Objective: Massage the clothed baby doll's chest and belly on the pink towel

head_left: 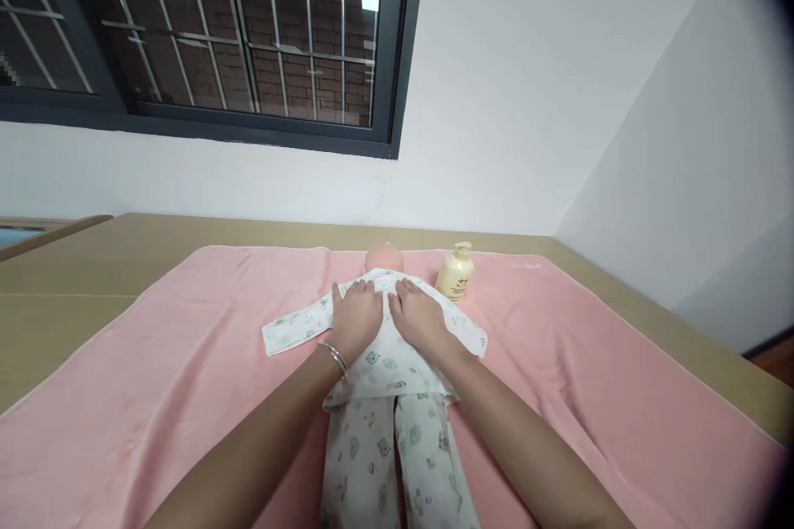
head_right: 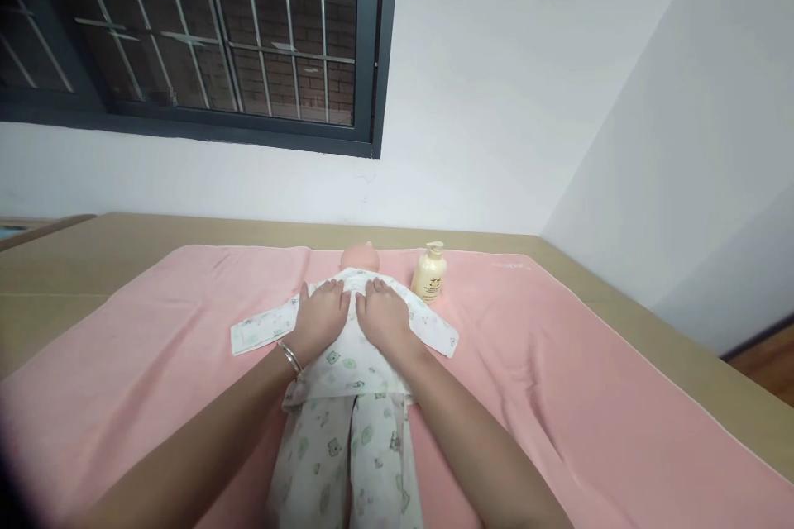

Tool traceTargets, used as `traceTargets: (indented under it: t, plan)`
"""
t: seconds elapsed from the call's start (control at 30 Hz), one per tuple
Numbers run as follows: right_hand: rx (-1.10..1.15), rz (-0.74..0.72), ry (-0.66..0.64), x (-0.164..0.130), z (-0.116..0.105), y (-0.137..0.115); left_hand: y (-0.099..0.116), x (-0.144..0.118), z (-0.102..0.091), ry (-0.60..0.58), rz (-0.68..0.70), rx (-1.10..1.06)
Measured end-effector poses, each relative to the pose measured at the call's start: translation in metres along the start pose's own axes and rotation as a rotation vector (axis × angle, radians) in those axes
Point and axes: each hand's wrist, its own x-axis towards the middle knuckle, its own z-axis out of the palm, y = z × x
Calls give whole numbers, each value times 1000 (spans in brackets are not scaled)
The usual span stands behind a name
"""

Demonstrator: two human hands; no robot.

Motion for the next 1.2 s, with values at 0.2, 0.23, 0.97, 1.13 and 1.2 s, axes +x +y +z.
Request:
traceTargets:
  t: [0.2, 0.23, 0.97, 1.13, 1.2]
  plan:
    - [131, -60, -72, 15, 10, 24, 11, -8, -12, -28, 36, 139]
    - [114, -51, -69, 14, 10, 20, 11, -7, -12, -32, 32, 130]
    - [206, -13, 27, 4, 17, 10, -5, 5, 27, 53, -60, -210]
    - [206, -5, 31, 2, 17, 7, -6, 6, 27, 62, -38, -156]
    - [214, -6, 31, 2, 16, 8, -6, 6, 26, 75, -17, -124]
